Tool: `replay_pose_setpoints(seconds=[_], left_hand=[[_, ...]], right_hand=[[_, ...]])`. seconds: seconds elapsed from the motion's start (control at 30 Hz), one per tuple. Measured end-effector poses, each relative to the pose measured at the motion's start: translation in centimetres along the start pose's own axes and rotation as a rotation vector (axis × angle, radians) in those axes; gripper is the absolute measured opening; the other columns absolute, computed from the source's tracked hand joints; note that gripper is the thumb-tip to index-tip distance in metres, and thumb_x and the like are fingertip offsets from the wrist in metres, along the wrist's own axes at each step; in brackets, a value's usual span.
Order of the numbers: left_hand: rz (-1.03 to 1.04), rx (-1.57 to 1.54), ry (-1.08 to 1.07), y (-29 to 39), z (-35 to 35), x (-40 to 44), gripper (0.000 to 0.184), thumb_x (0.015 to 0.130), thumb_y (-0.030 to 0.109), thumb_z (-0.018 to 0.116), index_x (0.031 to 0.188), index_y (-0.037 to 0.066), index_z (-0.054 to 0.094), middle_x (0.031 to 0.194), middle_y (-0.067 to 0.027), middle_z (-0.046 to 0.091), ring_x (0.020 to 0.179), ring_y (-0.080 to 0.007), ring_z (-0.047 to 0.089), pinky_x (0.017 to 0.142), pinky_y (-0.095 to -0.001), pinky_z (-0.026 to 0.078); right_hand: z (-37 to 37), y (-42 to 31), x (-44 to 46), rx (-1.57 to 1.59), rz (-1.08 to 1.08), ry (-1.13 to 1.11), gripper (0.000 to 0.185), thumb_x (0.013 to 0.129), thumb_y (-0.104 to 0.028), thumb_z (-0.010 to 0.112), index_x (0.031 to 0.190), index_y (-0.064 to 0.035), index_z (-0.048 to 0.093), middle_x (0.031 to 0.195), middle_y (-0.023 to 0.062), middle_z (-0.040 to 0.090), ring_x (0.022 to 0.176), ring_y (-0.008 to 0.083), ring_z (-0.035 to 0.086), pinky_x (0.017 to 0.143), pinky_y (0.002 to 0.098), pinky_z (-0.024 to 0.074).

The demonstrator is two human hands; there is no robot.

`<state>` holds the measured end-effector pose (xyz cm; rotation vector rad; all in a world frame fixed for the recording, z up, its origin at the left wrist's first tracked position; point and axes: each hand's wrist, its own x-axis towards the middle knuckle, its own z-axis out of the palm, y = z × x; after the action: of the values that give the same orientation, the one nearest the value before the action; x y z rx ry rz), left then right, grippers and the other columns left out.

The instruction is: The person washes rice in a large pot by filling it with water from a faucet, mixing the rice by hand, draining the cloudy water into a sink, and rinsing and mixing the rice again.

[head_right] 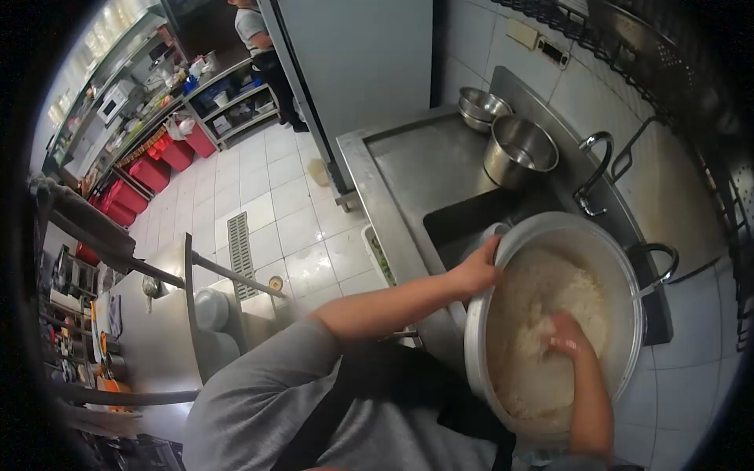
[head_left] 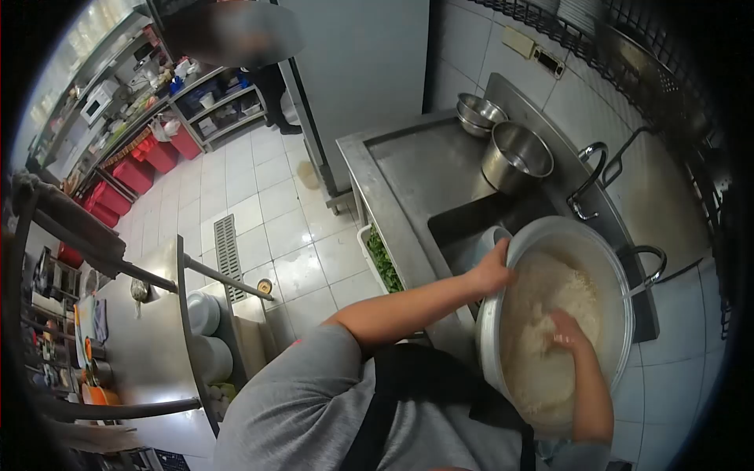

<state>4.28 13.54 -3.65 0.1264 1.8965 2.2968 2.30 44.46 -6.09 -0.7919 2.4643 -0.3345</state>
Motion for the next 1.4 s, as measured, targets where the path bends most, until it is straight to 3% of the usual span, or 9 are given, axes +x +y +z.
replay_pose_setpoints(seconds=[0.27, 0.37, 0.5, 0.57, 0.67, 0.87, 1.0, 1.27, 1.4], left_hand=[[-0.040, 0.147, 0.042, 1.1, 0.3, -0.7, 0.068, 0.064, 0.001, 0.057, 0.128, 0.002, 0.032, 0.112, -0.0196, 0.051, 0.108, -0.0290, 0.049, 0.093, -0.0340, 0.037], [-0.028, 0.181, 0.094, 0.5, 0.0, -0.6, 0.066, 0.063, 0.004, 0.058, 0.125, 0.000, 0.033, 0.111, -0.0229, 0.052, 0.108, -0.0329, 0.049, 0.093, -0.0358, 0.037], [0.016, 0.236, 0.099, -1.0, -0.1, 0.3, 0.068, 0.063, 0.010, 0.059, 0.125, -0.002, 0.032, 0.112, -0.0283, 0.052, 0.110, -0.0383, 0.049, 0.093, -0.0387, 0.038], [-0.043, 0.355, 0.126, 0.6, -0.3, -0.5, 0.081, 0.063, 0.011, 0.062, 0.133, -0.004, 0.025, 0.118, -0.0278, 0.049, 0.113, -0.0347, 0.048, 0.097, -0.0353, 0.037], [-0.150, 0.064, 0.031, 1.3, -0.2, -1.3, 0.057, 0.064, 0.000, 0.058, 0.119, 0.001, 0.041, 0.108, -0.0137, 0.052, 0.100, -0.0221, 0.051, 0.087, -0.0317, 0.042], [-0.070, -0.022, -0.019, 2.2, 0.8, -1.1, 0.068, 0.062, -0.004, 0.053, 0.127, 0.001, 0.035, 0.111, -0.0132, 0.051, 0.104, -0.0230, 0.049, 0.091, -0.0313, 0.038], [-0.041, -0.072, -0.007, 1.8, 0.8, -1.1, 0.067, 0.062, -0.003, 0.054, 0.127, 0.000, 0.035, 0.111, -0.0130, 0.051, 0.103, -0.0228, 0.049, 0.092, -0.0315, 0.037], [-0.049, 0.004, 0.036, 2.0, 1.0, -1.1, 0.070, 0.063, -0.004, 0.054, 0.128, -0.004, 0.030, 0.108, -0.0157, 0.051, 0.098, -0.0235, 0.051, 0.088, -0.0308, 0.040], [-0.051, 0.030, 0.039, 2.0, 1.1, -1.2, 0.069, 0.063, -0.004, 0.055, 0.128, -0.004, 0.031, 0.107, -0.0165, 0.051, 0.099, -0.0236, 0.051, 0.088, -0.0308, 0.040]], right_hand=[[4.6, -7.0, -8.8, -0.165, 0.047, -0.186, 0.091, 0.051, -0.043, 0.079, 0.127, -0.0068, 0.046, 0.137, 0.0260, 0.028, 0.130, 0.0402, 0.020, 0.108, 0.0482, 0.0168], [7.7, -7.5, -3.0, -0.506, 0.237, -0.539, 0.087, 0.061, -0.051, 0.070, 0.132, -0.0094, 0.040, 0.141, 0.0191, 0.026, 0.132, 0.0376, 0.018, 0.109, 0.0497, 0.0118], [15.5, -0.7, 3.3, -0.865, 0.163, -0.065, 0.082, 0.081, -0.066, 0.027, 0.144, -0.0164, 0.009, 0.150, 0.0041, 0.011, 0.137, 0.0264, 0.009, 0.109, 0.0505, 0.0047], [16.8, 4.1, 8.9, 0.492, -0.016, 0.054, 0.079, 0.083, -0.064, 0.025, 0.144, -0.0165, 0.009, 0.150, 0.0064, 0.005, 0.137, 0.0255, 0.005, 0.109, 0.0499, 0.0049], [7.7, -2.0, 8.9, -0.450, 0.818, -0.091, 0.086, 0.073, -0.070, 0.044, 0.137, -0.0122, 0.034, 0.142, 0.0105, 0.031, 0.130, 0.0278, 0.028, 0.108, 0.0388, 0.0198], [-2.4, 0.3, 0.9, -0.281, 0.956, 0.065, 0.077, 0.072, -0.068, 0.052, 0.121, -0.0082, 0.054, 0.120, 0.0165, 0.054, 0.108, 0.0337, 0.053, 0.093, 0.0339, 0.0413], [0.3, 10.3, -3.7, 0.174, 0.690, -0.085, 0.079, 0.074, -0.072, 0.047, 0.127, -0.0136, 0.048, 0.126, 0.0136, 0.051, 0.114, 0.0280, 0.049, 0.095, 0.0332, 0.0381], [4.1, -1.2, -7.1, 0.973, 1.044, -0.181, 0.087, 0.077, -0.073, 0.039, 0.142, -0.0182, 0.024, 0.146, 0.0113, 0.024, 0.132, 0.0260, 0.026, 0.105, 0.0438, 0.0238], [7.5, -2.2, -2.9, 1.557, 0.695, -0.027, 0.083, 0.080, -0.069, 0.038, 0.140, -0.0142, 0.025, 0.144, 0.0129, 0.026, 0.130, 0.0270, 0.028, 0.104, 0.0465, 0.0260]])
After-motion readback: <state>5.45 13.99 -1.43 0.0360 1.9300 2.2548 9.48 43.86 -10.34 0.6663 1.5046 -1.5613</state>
